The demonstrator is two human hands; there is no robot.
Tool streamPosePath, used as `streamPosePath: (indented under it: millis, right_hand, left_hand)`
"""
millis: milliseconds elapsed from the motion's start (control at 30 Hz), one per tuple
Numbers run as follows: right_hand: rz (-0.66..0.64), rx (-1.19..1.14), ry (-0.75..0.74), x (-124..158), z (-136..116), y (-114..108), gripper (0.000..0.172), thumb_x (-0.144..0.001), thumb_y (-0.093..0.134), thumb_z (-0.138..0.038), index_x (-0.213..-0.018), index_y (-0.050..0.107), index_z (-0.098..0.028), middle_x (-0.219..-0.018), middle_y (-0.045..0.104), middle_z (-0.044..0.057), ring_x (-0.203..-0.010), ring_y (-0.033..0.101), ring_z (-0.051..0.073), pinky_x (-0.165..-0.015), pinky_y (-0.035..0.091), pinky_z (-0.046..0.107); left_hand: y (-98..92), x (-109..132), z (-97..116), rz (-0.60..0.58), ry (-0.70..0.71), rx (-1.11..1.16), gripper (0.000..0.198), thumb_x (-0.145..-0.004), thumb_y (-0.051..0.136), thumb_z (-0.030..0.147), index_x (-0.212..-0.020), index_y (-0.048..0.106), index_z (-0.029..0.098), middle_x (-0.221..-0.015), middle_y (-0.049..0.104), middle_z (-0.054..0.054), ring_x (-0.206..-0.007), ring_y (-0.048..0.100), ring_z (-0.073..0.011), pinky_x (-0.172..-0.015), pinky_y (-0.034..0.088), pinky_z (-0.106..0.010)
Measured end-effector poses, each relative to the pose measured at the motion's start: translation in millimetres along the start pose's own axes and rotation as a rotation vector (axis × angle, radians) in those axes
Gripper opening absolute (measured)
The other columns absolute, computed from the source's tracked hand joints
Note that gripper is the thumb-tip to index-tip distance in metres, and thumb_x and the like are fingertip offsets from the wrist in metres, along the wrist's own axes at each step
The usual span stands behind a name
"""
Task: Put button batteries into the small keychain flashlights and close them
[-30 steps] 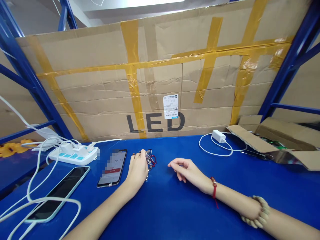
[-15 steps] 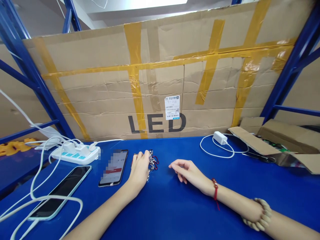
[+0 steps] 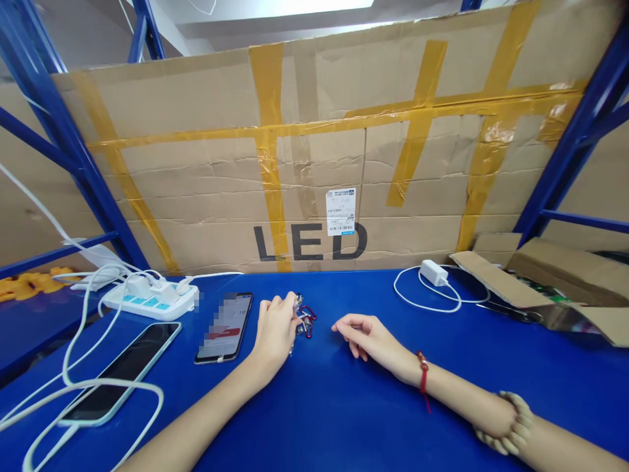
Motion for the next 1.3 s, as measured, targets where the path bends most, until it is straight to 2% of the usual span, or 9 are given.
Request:
streamPosePath:
  millis: [133,267,433,567,700,900,1133,1300]
  right_hand:
    - [-0.007,0.027,0.005,0,1,1,0.043,-0.073,0.054,-0.055,-0.082,0.062,-0.013,-0.045,0.045,-0.005,-0.039,0.038,0.005,-0.038,0.028,0.017]
    - [-0.010,0.034,-0.008,0,1,2,0.042,-0.073,0.055,-0.054,-0.083,0.063,-0.013,-0.047,0.045,-0.005,-0.040,0.041,0.006,-0.038,0.029,0.017]
    - [-0.008,0.047,-0.031,0,2,2,0.039,-0.074,0.057,-0.050,-0.086,0.063,-0.014,-0.057,0.049,-0.004,-0.041,0.044,0.004,-0.038,0.031,0.016]
    - [-0.016,0.070,-0.074,1,-2,3,0.039,-0.068,0.065,-0.045,-0.093,0.062,-0.015,-0.069,0.053,-0.002,-0.044,0.048,0.003,-0.040,0.035,0.016]
    - [-0.022,0.095,-0.083,2,-4,4,0.041,-0.065,0.068,-0.045,-0.093,0.062,-0.015,-0.065,0.056,-0.002,-0.043,0.047,0.004,-0.039,0.035,0.016]
    - [-0.039,0.080,-0.067,3,-6,5,0.037,-0.067,0.066,-0.047,-0.084,0.062,-0.014,-0.057,0.054,-0.003,-0.042,0.045,0.004,-0.038,0.033,0.015]
    - [-0.044,0.006,-0.045,1,-3,6,0.041,-0.069,0.061,-0.054,-0.082,0.061,-0.014,-0.058,0.055,-0.002,-0.042,0.046,0.005,-0.036,0.034,0.015]
    - [0.075,-0.015,-0.033,-2,2,-6,0.043,-0.071,0.058,-0.056,-0.085,0.058,-0.015,-0.052,0.052,-0.003,-0.038,0.043,0.005,-0.034,0.034,0.016]
  left_hand:
    - [3.2,0,-3,0.012,-0.007,0.031,0.015,-0.078,0.050,0.008,-0.077,0.040,0.020,-0.076,0.061,0.000,-0.077,0.053,-0.0207,-0.072,0.032,-0.032]
    - [-2.2,1,-3,0.093,-0.007,0.066,0.009,-0.082,0.045,0.012,-0.079,0.043,0.020,-0.080,0.061,-0.002,-0.079,0.053,-0.0203,-0.074,0.032,-0.033]
    - [-15.4,8,8,0.176,-0.028,0.350,0.009,-0.084,0.045,0.018,-0.075,0.043,0.020,-0.075,0.059,0.000,-0.072,0.053,-0.0173,-0.074,0.036,-0.032]
    - [-4.6,16,24,0.071,-0.028,0.678,0.009,-0.082,0.045,0.020,-0.073,0.042,0.020,-0.072,0.056,0.001,-0.067,0.052,-0.0145,-0.067,0.039,-0.027]
    - [7.6,23,33,0.038,-0.047,0.833,0.014,-0.079,0.047,0.020,-0.069,0.037,0.020,-0.068,0.050,0.003,-0.060,0.047,-0.0111,-0.062,0.039,-0.024]
    - [22.8,26,33,-0.040,-0.096,0.918,0.013,-0.079,0.049,0.025,-0.072,0.040,0.019,-0.069,0.050,0.003,-0.059,0.049,-0.0109,-0.060,0.039,-0.024]
    - [22.7,28,34,-0.041,-0.097,0.863,0.016,-0.080,0.049,0.028,-0.070,0.040,0.019,-0.064,0.049,0.003,-0.056,0.048,-0.0105,-0.058,0.038,-0.024]
    - [21.4,26,33,-0.019,-0.102,0.865,0.015,-0.079,0.049,0.026,-0.070,0.039,0.020,-0.062,0.054,0.003,-0.056,0.052,-0.0120,-0.058,0.040,-0.024]
Point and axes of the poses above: each hand's wrist, its own x-axis away from the middle knuckle, its own y-axis out of the palm, z = x × y, the point moved 9 cm from there along -x, towards the middle knuckle
